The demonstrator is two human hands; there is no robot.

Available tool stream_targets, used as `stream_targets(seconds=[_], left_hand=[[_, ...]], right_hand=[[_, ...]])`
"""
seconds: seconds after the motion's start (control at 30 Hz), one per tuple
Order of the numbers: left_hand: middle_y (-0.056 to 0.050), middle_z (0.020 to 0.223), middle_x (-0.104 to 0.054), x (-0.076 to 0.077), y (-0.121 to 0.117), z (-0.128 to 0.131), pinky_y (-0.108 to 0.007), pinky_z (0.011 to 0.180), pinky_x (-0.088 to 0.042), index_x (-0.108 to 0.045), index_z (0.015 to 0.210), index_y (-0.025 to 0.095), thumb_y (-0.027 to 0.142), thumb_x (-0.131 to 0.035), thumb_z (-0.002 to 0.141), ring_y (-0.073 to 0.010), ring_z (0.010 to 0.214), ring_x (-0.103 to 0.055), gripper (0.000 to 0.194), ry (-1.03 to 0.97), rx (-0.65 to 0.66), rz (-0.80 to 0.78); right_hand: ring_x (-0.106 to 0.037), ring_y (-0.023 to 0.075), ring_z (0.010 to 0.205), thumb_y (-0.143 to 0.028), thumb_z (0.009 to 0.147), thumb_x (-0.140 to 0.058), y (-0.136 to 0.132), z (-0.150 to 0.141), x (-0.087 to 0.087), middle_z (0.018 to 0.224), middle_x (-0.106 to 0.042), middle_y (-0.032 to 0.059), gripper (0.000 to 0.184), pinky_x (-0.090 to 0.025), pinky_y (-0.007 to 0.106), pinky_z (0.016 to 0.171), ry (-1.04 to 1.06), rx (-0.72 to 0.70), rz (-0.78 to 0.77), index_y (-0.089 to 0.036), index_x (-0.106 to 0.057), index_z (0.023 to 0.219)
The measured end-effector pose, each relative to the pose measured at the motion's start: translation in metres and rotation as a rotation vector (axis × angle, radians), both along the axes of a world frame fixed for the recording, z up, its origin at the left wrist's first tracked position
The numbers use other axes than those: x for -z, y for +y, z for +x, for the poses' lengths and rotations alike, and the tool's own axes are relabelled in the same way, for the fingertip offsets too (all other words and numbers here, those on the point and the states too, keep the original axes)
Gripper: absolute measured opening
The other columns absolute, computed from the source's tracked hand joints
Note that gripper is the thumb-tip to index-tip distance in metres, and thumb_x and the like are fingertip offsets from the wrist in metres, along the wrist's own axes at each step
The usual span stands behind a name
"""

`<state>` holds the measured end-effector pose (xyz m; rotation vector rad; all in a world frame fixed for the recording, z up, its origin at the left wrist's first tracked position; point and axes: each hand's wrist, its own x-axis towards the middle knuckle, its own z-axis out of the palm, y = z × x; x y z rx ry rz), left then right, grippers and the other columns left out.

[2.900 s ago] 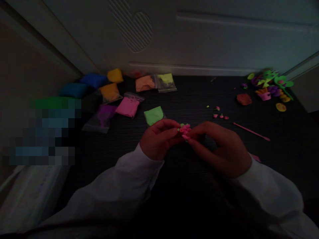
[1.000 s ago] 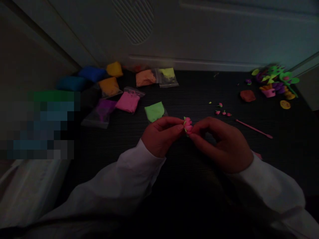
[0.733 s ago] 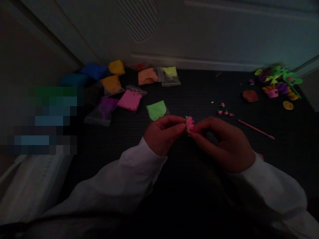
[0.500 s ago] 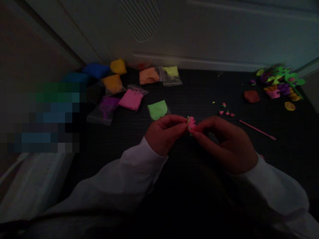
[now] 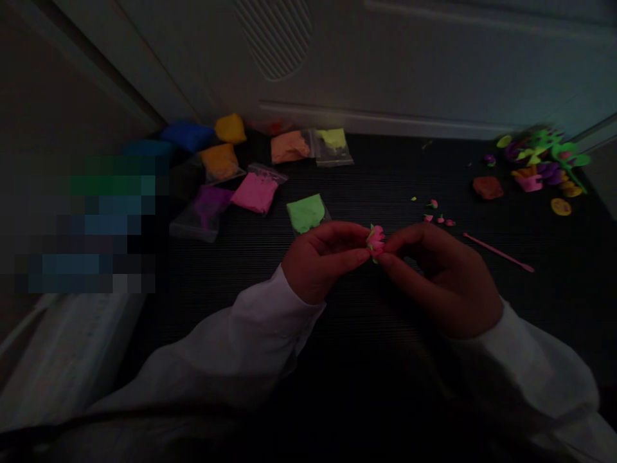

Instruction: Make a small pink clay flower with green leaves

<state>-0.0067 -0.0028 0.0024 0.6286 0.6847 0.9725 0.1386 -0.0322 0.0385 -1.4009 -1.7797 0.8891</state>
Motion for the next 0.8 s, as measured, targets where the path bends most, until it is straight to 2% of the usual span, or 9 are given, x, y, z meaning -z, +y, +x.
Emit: stream_targets(seconds=[0.23,0.5,0.63,0.8], left_hand=[[0.002,0.070,-0.064,0.001,0.001,0.000,-0.029,0.077,-0.042,-0.062,0.071,0.017,0.007,-0.064,0.055,-0.0104,0.068,-0.059,0.019,-0.029,0.021,-0.005],[0.002,0.072,-0.064,-0.001,0.003,-0.004,-0.022,0.071,-0.045,-0.062,0.072,0.017,0.005,-0.061,0.057,-0.0088,0.069,-0.059,0.018,-0.170,0.150,-0.172],[0.002,0.073,-0.064,0.001,0.003,-0.008,-0.018,0.067,-0.046,-0.061,0.075,0.017,0.007,-0.061,0.059,-0.0083,0.069,-0.059,0.019,-0.242,0.200,-0.228],[0.002,0.074,-0.065,0.000,0.002,-0.010,-0.018,0.067,-0.047,-0.061,0.076,0.017,0.007,-0.059,0.061,-0.0082,0.069,-0.060,0.019,-0.284,0.269,-0.243]], right_hand=[[-0.054,0.0110,0.070,-0.023,0.072,-0.051,-0.001,0.000,-0.001,0.077,-0.057,0.0009,0.010,-0.043,0.024,0.061,0.017,-0.014,-0.008,-0.019,-0.052,0.082],[-0.053,0.0114,0.071,-0.018,0.072,-0.051,-0.002,0.002,-0.001,0.079,-0.055,0.0004,0.017,-0.044,0.025,0.063,0.031,-0.034,0.060,-0.020,-0.050,0.088],[-0.051,0.0122,0.069,-0.018,0.069,-0.054,0.000,0.004,-0.002,0.076,-0.053,0.0004,0.026,-0.044,0.027,0.062,-0.011,-0.030,0.207,-0.020,-0.051,0.094],[-0.049,0.0140,0.077,-0.016,0.065,-0.060,-0.001,0.007,-0.004,0.083,-0.051,0.0027,0.026,-0.044,0.030,0.068,-0.117,-0.029,0.474,-0.021,-0.056,0.090]])
